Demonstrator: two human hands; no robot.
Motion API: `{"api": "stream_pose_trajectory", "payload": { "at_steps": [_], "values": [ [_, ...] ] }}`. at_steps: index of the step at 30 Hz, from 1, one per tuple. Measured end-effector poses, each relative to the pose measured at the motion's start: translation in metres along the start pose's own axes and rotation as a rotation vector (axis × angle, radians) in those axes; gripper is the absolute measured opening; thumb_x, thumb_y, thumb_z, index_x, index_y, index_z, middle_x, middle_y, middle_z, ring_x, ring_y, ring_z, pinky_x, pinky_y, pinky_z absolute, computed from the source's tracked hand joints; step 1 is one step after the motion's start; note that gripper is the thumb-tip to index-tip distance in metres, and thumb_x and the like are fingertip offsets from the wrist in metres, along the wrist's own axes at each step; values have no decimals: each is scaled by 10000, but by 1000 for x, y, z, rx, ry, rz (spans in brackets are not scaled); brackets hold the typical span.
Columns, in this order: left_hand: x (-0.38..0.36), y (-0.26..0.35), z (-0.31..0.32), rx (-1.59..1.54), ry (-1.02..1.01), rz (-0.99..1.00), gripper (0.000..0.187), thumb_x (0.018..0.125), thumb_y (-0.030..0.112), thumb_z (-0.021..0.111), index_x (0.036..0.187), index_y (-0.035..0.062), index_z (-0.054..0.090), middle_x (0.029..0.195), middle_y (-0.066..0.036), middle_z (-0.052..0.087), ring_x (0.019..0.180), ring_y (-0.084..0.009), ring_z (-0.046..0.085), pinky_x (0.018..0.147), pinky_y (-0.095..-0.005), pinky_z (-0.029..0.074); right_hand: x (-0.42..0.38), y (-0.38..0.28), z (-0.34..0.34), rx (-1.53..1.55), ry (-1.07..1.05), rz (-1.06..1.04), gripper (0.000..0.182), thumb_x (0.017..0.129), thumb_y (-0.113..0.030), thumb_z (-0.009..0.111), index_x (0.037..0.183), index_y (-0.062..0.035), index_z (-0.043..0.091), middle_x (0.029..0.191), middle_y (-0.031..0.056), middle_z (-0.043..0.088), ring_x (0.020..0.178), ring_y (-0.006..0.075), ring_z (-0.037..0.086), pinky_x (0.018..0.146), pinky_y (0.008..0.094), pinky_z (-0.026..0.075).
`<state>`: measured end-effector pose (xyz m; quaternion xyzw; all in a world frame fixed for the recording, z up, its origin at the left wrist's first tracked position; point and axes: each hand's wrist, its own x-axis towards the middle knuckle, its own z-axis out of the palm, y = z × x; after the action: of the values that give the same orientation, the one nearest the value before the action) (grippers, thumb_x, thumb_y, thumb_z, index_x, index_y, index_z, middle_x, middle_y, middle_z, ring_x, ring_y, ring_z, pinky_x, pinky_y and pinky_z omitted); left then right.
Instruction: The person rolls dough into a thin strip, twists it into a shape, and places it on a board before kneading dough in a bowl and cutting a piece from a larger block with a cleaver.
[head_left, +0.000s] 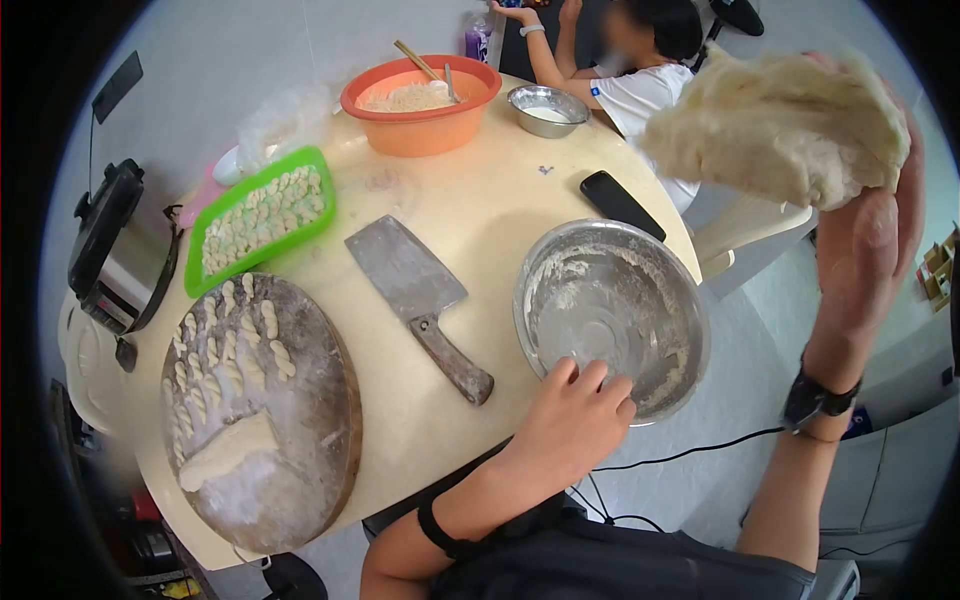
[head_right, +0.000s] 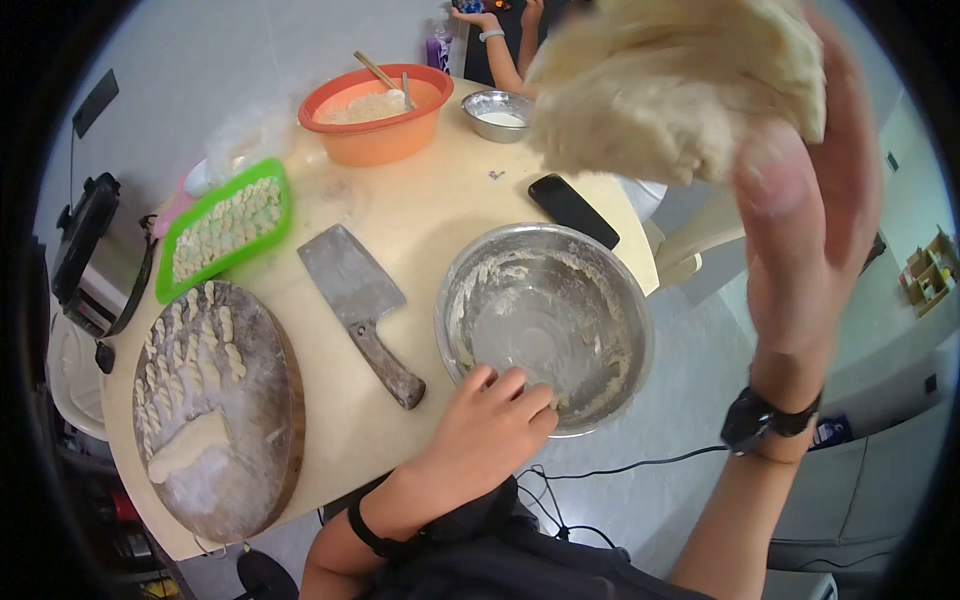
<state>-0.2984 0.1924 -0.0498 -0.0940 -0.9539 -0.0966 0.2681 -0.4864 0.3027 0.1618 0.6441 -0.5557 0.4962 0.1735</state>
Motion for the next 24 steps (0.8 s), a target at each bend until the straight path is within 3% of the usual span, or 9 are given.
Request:
{"api": "stream_pose_trajectory", "payload": {
  "at_steps": [3,5,7,10,14,18,21,22,24],
  "values": [
    [-2,0,-1,8,24,-30,47,827,195,690,809,151,690,949,27,596,988,-177,567,846,-355,425,-58,35,40,-232,144,-66,675,1028,-318,683,1568,10,445,1544,225,530,1427,386,532,1194,486,420],
    [-5,-1,-3,12,25,-43,50,820,199,693,804,152,685,936,23,586,984,-177,566,841,-360,431,-126,55,84,-332,-378,90,621,1022,-273,678,1555,-17,485,1600,257,473,1481,445,462,1243,519,342],
    [-7,-5,0,37,53,-35,51,817,203,692,803,155,683,938,25,589,979,-178,564,836,-357,434,-127,64,93,-158,-1037,-118,448,1023,-187,652,1444,-39,613,1462,245,611,1323,446,599,1112,500,467],
    [-9,-4,1,52,58,-36,47,817,205,691,805,160,683,941,29,589,975,-179,565,825,-354,438,-73,43,74,-147,-951,326,296,1032,-141,625,1296,-43,719,1186,205,748,1042,396,727,887,478,563],
    [-9,-7,-5,32,29,-20,41,817,204,691,808,165,684,946,31,590,974,-181,569,821,-352,442,-40,20,71,-411,-474,83,159,994,-158,688,1068,-47,775,857,114,737,695,314,710,603,399,534],
    [-10,-9,-6,2,18,-22,39,822,203,690,814,165,686,945,31,588,973,-178,570,829,-344,442,-44,31,61,-674,-334,-304,93,926,-173,755,956,-85,745,805,66,700,669,250,693,601,373,529],
    [-12,-8,-3,-3,31,-32,38,828,202,689,819,165,686,947,29,586,972,-176,567,831,-339,437,-78,59,87,-760,-628,-217,128,933,-222,774,940,-95,757,825,88,723,715,268,714,660,385,559],
    [-13,-7,-2,0,37,-26,39,831,201,688,822,164,686,949,27,585,973,-177,566,834,-337,435,-86,63,89,-831,-842,-1,228,959,-294,765,1016,-74,784,952,122,751,876,312,748,735,417,582],
    [-13,-9,-2,12,46,-16,40,835,201,687,829,161,686,954,24,583,974,-178,564,841,-336,430,-73,64,75,-765,-740,237,293,989,-324,738,1076,-49,788,1070,122,759,971,344,745,764,440,591]
  ]
}}
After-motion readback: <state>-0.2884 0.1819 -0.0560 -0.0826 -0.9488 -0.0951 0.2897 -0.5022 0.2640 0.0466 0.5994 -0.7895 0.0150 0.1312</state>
